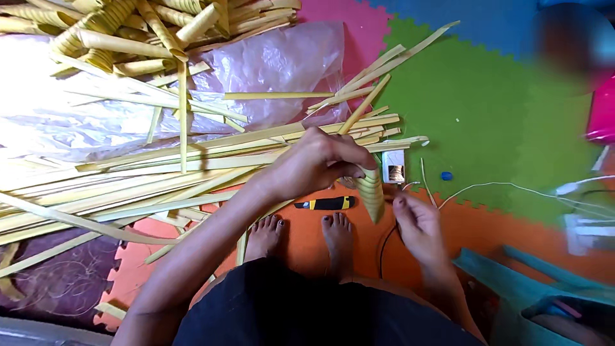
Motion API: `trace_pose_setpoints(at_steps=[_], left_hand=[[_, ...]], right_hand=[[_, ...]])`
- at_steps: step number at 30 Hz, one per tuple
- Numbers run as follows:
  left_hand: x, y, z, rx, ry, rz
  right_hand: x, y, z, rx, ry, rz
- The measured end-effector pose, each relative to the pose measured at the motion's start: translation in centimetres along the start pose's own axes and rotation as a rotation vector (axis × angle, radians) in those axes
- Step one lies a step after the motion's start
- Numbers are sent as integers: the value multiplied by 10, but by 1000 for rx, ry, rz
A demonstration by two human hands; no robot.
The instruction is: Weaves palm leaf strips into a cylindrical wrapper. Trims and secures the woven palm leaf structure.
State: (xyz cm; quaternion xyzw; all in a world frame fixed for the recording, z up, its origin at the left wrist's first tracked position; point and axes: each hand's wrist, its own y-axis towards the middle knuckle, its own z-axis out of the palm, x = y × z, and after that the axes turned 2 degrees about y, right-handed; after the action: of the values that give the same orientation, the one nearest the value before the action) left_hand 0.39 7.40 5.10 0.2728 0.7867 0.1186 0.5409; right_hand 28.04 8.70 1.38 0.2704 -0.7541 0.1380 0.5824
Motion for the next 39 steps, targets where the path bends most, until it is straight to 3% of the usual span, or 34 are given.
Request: trace_pose_setpoints(at_steps=[4, 8, 10, 13, 15, 17, 21, 33, 36, 39], left_hand=[[-12, 22, 23, -57, 190, -39], [-15, 28, 30, -135, 86, -277], [-3, 21, 31, -149, 37, -425], [39, -8, 31, -119, -95, -508], [61, -32, 27, -127, -201, -534], [66, -47, 17, -135, -301, -668], [69, -68, 8, -188, -494, -930], [76, -65, 19, -269, -583, -888], [74, -64, 19, -282, -524, -833], [71, -62, 25, -294, -373, -670]], right_hand=[[41, 50, 14, -193, -282, -287], [35, 69, 32, -383, -384, -350], [20, 73, 37, -323, -332, -292], [-14, 79, 30, -73, -237, -87], [-41, 79, 22, 64, -363, 61], [-65, 76, 19, 169, -529, 187], [-91, 67, 30, 250, -721, 291], [-99, 68, 41, 339, -875, 242], [-90, 66, 33, 254, -750, 238], [-62, 64, 27, 141, -645, 260]])
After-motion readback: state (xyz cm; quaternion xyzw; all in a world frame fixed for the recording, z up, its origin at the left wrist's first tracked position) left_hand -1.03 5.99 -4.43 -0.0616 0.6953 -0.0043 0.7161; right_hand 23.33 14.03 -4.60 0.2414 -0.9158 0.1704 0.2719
